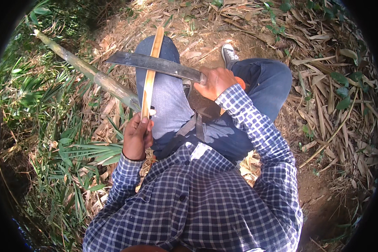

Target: The person sits on the ground in a bamboo grove and uses a large knife to shave a long bamboo strip. They hold the strip against their leg and repeatedly scrape the blade along its length to thin and smooth it.

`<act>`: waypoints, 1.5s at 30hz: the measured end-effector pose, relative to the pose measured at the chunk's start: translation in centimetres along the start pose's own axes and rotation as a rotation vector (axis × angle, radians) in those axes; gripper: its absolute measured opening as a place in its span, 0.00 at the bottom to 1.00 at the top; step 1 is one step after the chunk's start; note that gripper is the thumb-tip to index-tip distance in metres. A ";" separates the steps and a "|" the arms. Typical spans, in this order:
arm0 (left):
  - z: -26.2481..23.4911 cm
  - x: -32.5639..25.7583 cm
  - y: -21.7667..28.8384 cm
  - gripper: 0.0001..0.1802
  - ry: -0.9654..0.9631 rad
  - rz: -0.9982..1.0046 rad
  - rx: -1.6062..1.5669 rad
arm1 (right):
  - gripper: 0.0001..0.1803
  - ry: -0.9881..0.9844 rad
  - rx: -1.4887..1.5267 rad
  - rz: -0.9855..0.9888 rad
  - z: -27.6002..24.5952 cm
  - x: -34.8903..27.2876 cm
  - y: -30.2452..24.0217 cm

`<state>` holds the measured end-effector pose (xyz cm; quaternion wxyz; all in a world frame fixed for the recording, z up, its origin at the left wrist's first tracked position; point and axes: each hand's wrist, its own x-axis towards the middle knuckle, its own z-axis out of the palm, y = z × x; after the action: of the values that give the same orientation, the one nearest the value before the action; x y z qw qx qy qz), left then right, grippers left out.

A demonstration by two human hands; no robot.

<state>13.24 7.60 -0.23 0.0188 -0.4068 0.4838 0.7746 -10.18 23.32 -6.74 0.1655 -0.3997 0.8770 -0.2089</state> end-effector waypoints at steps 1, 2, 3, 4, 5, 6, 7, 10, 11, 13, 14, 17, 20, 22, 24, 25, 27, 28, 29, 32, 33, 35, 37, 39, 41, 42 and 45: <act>0.1 -0.1 0.1 0.11 0.000 -0.005 -0.012 | 0.17 -0.024 0.005 -0.041 -0.1 -0.1 0.0; 0.1 -0.2 0.1 0.12 -0.001 -0.010 -0.025 | 0.18 -0.049 0.010 -0.083 -0.2 -0.6 0.0; -0.1 -0.2 0.1 0.12 -0.003 -0.007 -0.020 | 0.18 -0.073 0.014 -0.123 -0.3 -0.9 -0.1; -0.4 -0.3 -0.2 0.13 -0.007 -0.010 -0.014 | 0.18 -0.103 0.018 -0.142 -0.2 -1.3 0.0; -0.6 -0.3 -0.3 0.14 -0.012 -0.013 -0.008 | 0.18 -0.091 0.013 -0.114 -0.2 -1.0 0.3; -0.6 -0.3 -0.4 0.14 -0.017 -0.008 -0.013 | 0.18 -0.079 0.009 -0.085 0.0 0.0 0.9; -0.7 -0.4 -0.2 0.14 -0.021 0.001 -0.017 | 0.18 -0.063 0.005 -0.058 -0.2 0.8 1.1; -0.4 -0.8 -0.1 0.13 -0.008 -0.007 -0.022 | 0.20 -0.018 -0.010 0.065 -0.7 1.8 0.8; -0.4 -0.9 -0.1 0.13 0.002 -0.015 -0.024 | 0.21 -0.026 -0.009 0.077 -0.9 2.1 0.6; -0.6 -1.0 -0.2 0.13 0.004 -0.002 -0.002 | 0.21 -0.073 -0.041 0.005 -1.2 1.3 0.6; -0.7 -0.9 -0.3 0.13 0.004 0.002 0.007 | 0.20 -0.084 -0.060 -0.026 -0.9 1.2 1.1; -0.8 -0.6 -0.5 0.14 -0.006 0.009 -0.001 | 0.21 -0.008 -0.008 0.035 -0.2 3.2 2.9; -0.7 -0.8 -0.1 0.14 -0.004 -0.005 0.007 | 0.21 0.091 -0.001 0.176 0.2 5.5 4.4; -0.8 -0.8 -0.1 0.14 0.008 -0.006 0.019 | 0.21 0.046 0.041 0.192 0.1 4.2 3.6; -0.8 -0.2 -0.4 0.14 0.025 0.002 0.029 | 0.20 -0.037 0.050 0.160 -0.9 1.9 1.3; -0.9 0.2 -0.7 0.14 0.028 0.002 0.035 | 0.17 -0.065 0.096 0.086 -1.0 0.7 0.6; -1.2 0.7 -0.6 0.12 -0.007 -0.020 0.018 | 0.16 -0.085 0.062 -0.031 -1.1 -1.4 -1.6; -1.3 0.9 -0.6 0.12 -0.031 -0.021 0.006 | 0.16 -0.117 0.016 -0.071 -1.0 -2.3 -2.2; -1.3 1.1 -0.7 0.11 -0.055 -0.023 -0.006 | 0.16 -0.150 -0.028 -0.113 -0.8 -2.9 -2.6; -1.3 0.9 -0.8 0.10 -0.029 -0.067 0.029 | 0.18 -0.111 -0.013 -0.234 0.1 -3.4 -2.4; -1.1 0.8 -0.6 0.10 -0.011 -0.044 0.040 | 0.18 -0.088 -0.006 -0.264 0.0 -2.8 -2.0; 0.0 0.7 0.4 0.09 0.014 0.006 0.061 | 0.17 -0.043 -0.015 -0.148 -0.2 -1.3 -1.6; -0.1 0.6 0.4 0.09 0.011 -0.011 0.051 | 0.17 -0.051 -0.040 -0.091 0.1 -0.6 -1.6; -0.3 0.6 0.4 0.10 0.020 -0.008 0.034 | 0.17 -0.103 -0.042 -0.128 -0.6 -1.1 -2.3; -0.3 0.3 -0.2 0.12 0.023 -0.002 0.015 | 0.18 -0.110 -0.035 -0.163 -0.5 -1.5 -2.3; -0.3 0.2 -0.2 0.12 0.028 0.005 0.022 | 0.18 -0.089 -0.028 -0.186 0.0 -1.2 -1.5; 0.1 -0.1 0.0 0.14 0.032 0.006 0.027 | 0.17 -0.021 -0.023 -0.117 0.2 0.6 0.0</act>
<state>13.25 7.66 -0.12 0.0143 -0.4176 0.4957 0.7614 -10.44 22.84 -6.94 0.1575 -0.4541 0.8528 -0.2041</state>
